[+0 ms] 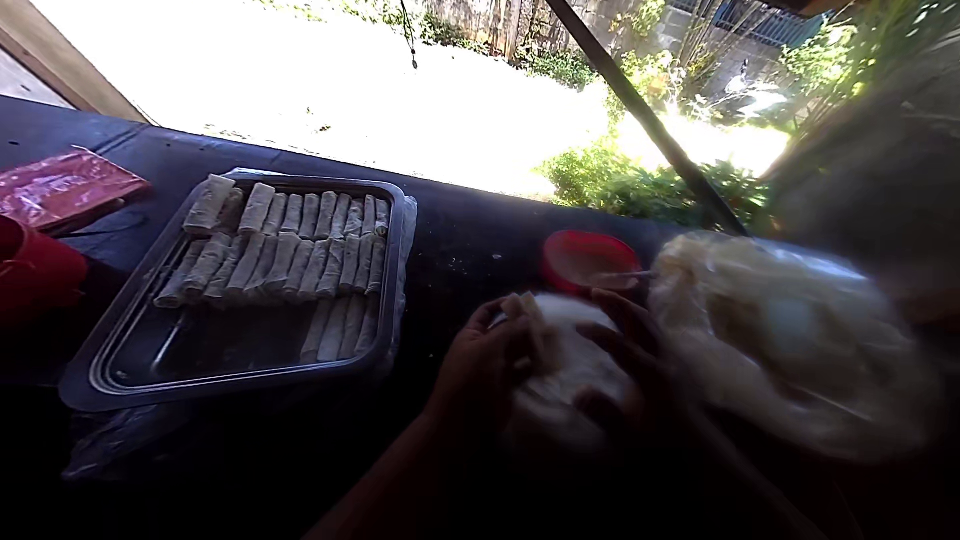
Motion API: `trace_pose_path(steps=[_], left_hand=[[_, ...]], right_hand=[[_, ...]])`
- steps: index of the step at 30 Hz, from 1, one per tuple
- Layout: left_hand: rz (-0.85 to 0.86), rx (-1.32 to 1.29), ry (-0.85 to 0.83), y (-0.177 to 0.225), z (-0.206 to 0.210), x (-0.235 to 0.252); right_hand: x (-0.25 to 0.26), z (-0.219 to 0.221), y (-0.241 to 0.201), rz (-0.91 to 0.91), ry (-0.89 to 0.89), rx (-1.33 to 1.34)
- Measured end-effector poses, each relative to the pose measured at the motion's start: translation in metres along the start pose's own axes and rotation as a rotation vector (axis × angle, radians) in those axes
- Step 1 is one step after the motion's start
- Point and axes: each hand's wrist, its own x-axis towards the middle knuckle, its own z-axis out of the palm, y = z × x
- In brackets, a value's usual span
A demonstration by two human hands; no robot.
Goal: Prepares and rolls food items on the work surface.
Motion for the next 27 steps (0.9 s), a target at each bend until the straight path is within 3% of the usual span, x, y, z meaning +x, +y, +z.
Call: trace_pose_path(steps=[3,10,16,21,27], left_hand=[[-0.040,-0.017,-0.013,-0.001,0.003,-0.004],[-0.085,-0.001,-0.048,-0.009,0.008,-0.010],[-0.082,0.014,-0.048,-0.008,0.010,-0.012],[-0.086,0.043,-0.082,-0.007,0.009,-0.015],[-0.073,0.072,-0.086,-0.006,0.006,-0.016]], right_hand=[[-0.019,0.020,-0.003,-0.134,0.041,-0.268],[-0.033,0.027,0.006,-0.320,0.301,-0.252],[-0.032,0.023,0.010,-0.327,0.301,-0.275],[-0.027,0.018,0.013,-0.295,0.153,-0.354],[-0.026,0.016,0.011,-0.325,0.184,-0.315]])
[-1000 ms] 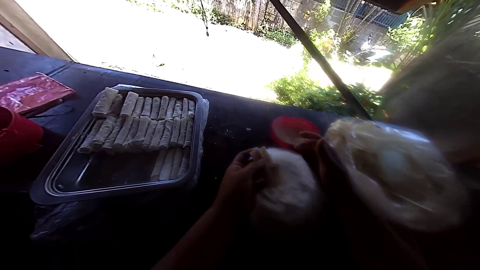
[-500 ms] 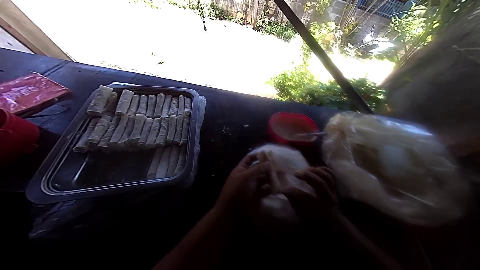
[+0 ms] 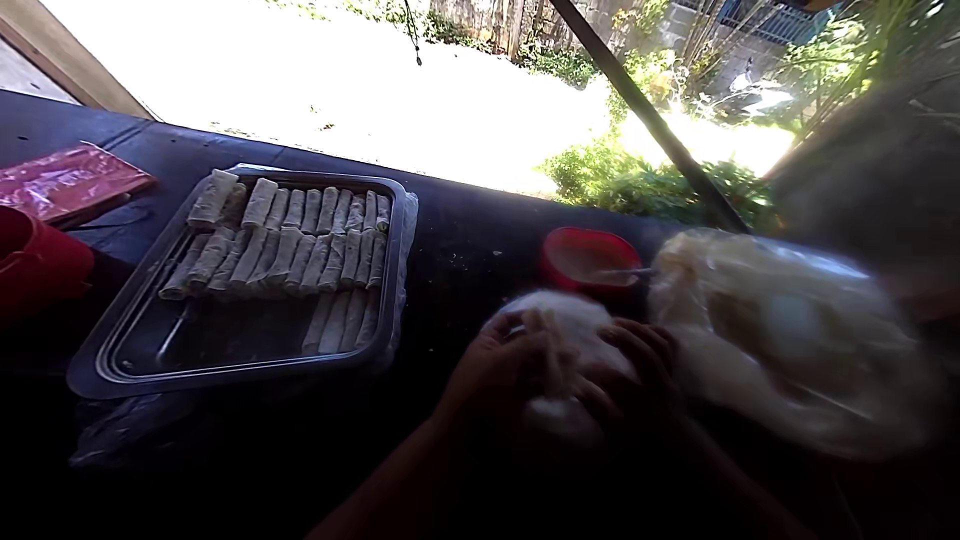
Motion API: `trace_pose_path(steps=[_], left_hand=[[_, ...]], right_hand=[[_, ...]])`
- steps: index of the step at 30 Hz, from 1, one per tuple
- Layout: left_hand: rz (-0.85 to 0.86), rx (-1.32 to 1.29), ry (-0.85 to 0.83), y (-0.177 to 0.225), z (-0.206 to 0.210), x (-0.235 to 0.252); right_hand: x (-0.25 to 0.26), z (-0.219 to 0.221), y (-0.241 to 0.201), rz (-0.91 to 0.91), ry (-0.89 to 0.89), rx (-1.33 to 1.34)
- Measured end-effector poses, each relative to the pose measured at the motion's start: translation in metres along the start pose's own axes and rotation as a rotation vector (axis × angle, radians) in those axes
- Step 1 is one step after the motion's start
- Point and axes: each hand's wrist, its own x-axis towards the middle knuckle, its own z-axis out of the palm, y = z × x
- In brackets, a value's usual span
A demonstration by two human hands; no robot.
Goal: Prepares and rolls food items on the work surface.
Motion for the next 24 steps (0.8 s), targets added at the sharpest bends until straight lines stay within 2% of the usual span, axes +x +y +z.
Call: trace_pose_path(steps=[2,5,7,10,12,16,24], left_hand=[[0.001,0.005,-0.006,-0.002,-0.002,0.000],[0.014,-0.018,0.000,-0.003,-0.003,0.000],[0.032,-0.035,0.014,-0.004,-0.004,0.000],[0.093,-0.064,0.056,-0.008,-0.003,-0.001],[0.154,-0.091,0.067,-0.014,-0.001,0.000],[0.243,-0.114,0.074,-0.028,0.001,-0.001],[0.339,-0.096,0.072,-0.043,-0.002,-0.003]], right_hand=[[0.000,-0.001,0.000,0.001,-0.047,-0.008],[-0.002,0.000,-0.001,0.050,0.002,0.081],[-0.003,-0.003,-0.007,0.218,-0.030,0.333],[-0.003,-0.002,-0.026,0.587,-0.100,0.927],[0.000,0.003,-0.045,0.781,-0.025,1.060],[0.001,0.014,-0.061,0.798,0.145,0.901],[-0.011,0.026,-0.061,0.574,0.230,0.417]])
